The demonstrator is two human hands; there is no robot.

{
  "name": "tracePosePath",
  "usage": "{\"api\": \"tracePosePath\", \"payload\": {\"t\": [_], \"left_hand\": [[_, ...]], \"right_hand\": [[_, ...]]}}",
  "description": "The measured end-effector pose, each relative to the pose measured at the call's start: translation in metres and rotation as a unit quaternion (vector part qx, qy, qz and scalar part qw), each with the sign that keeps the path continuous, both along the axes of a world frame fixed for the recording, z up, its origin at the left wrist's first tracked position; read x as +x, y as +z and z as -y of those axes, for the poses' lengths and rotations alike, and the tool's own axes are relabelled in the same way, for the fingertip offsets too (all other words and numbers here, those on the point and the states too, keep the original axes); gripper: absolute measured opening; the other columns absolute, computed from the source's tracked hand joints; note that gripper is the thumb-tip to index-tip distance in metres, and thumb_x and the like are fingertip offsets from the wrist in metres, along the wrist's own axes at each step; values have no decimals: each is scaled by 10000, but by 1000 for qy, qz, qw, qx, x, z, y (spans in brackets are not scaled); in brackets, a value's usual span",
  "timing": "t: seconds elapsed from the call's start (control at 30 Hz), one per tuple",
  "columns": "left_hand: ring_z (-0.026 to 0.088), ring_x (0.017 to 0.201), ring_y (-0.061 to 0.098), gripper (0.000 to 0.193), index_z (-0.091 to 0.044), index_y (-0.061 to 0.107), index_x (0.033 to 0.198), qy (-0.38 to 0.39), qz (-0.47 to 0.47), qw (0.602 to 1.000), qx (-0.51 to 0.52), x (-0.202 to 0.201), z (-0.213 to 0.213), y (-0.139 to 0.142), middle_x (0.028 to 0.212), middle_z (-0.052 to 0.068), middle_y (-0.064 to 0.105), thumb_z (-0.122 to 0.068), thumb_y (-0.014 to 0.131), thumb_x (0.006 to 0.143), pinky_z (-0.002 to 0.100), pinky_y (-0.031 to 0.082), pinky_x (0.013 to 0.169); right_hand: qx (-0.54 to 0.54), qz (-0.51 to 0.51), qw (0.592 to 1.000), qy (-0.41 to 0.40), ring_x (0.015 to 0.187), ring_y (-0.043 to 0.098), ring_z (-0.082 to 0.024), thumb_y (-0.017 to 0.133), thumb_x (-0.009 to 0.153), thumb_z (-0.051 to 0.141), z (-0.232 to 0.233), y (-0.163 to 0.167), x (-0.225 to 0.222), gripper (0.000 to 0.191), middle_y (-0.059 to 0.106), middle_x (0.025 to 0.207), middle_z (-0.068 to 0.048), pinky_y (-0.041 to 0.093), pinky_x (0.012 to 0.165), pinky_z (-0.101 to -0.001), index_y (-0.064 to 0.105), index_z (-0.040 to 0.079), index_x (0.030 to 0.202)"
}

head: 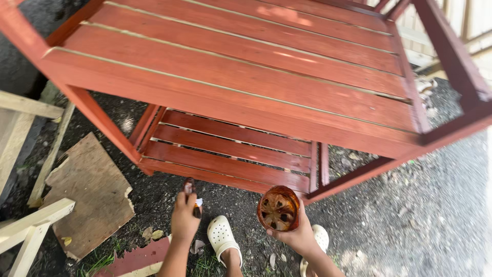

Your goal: The person applies reddish-brown wood stain to a slatted wooden bench-style shelf using a brush, holding a stained container of stain in one hand. They dip the brush into the container, wipe it on a cloth, and move around the furniture to coat different slats and surfaces, at one point pouring more stain from a bottle into the container.

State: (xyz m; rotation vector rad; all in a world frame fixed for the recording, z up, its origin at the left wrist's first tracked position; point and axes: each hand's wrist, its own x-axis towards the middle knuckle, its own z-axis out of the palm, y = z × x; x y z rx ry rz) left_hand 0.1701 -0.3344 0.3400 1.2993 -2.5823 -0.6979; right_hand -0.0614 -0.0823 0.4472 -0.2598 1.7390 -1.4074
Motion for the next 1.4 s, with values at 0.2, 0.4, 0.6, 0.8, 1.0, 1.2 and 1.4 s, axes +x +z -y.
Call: {"api": "tracePosePath", "payload": {"t": [0.2, 0.4, 0.6, 0.8, 1.0, 1.2, 1.4], "left_hand": [[347, 982, 664, 404, -51, 641, 1184, 62, -266, 959, 79, -106, -92, 28, 1088, 160, 627, -77, 798, 813, 437, 543, 819], [127, 843, 680, 320, -41, 727, 1150, 217, -394, 761, 466, -191, -172, 25, 1020, 67, 720, -96, 808, 846, 263, 564, 692], [107, 764, 648, 257, -57, 768, 1068, 243, -356, 732, 528, -227, -235, 26, 916, 24, 740, -46, 802, 813, 245, 513, 644], [118, 730, 623, 205, -30, 765, 1016, 275, -360, 689, 566, -266, -259, 49, 895, 38, 723, -19, 810, 815, 269, 491, 627], [145, 784, 690, 185, -27, 737, 967, 237, -385, 665, 595, -295, -242, 104, 900, 50, 731, 26, 782, 796, 294, 561, 667], [189, 842, 714, 176, 34, 701, 982, 207, -444, 628, 604, -322, -241, 150, 940, 87, 733, 76, 741, 817, 344, 607, 769], [235, 1018, 694, 229, 13, 686, 1105, 197, -513, 549, 629, -315, -248, 172, 1073, 119, 716, 55, 689, 879, 400, 546, 936]], "right_hand": [[11, 1, 1000, -29, 1199, 646, -193, 951, 563, 49, -57, 27, -11, 1033, 637, 1284, -82, 558, 1017, -368, 383, 120, 1422], [33, -68, 995, -60, 1152, 670, -214, 956, 528, 63, -111, 21, -24, 1038, 662, 1246, -108, 545, 1009, -370, 392, 91, 1400], [24, -67, 992, -105, 1182, 638, -221, 949, 539, 78, -162, 3, -27, 1006, 638, 1261, -118, 523, 1028, -382, 411, 74, 1388], [55, -92, 983, -150, 1185, 634, -214, 946, 535, 93, -189, -5, -37, 981, 638, 1270, -108, 512, 1024, -385, 442, 77, 1376], [28, -78, 983, -164, 1182, 638, -217, 936, 549, 84, -189, 22, -61, 982, 637, 1265, -108, 525, 1020, -389, 424, 68, 1387], [10, -72, 983, -167, 1204, 629, -210, 946, 530, 84, -206, 59, -90, 1056, 628, 1282, -90, 520, 1032, -382, 384, 102, 1424], [36, -100, 985, -134, 1196, 642, -207, 972, 522, 75, -230, 97, -125, 1070, 642, 1274, -78, 527, 1025, -382, 393, 105, 1421]]}}
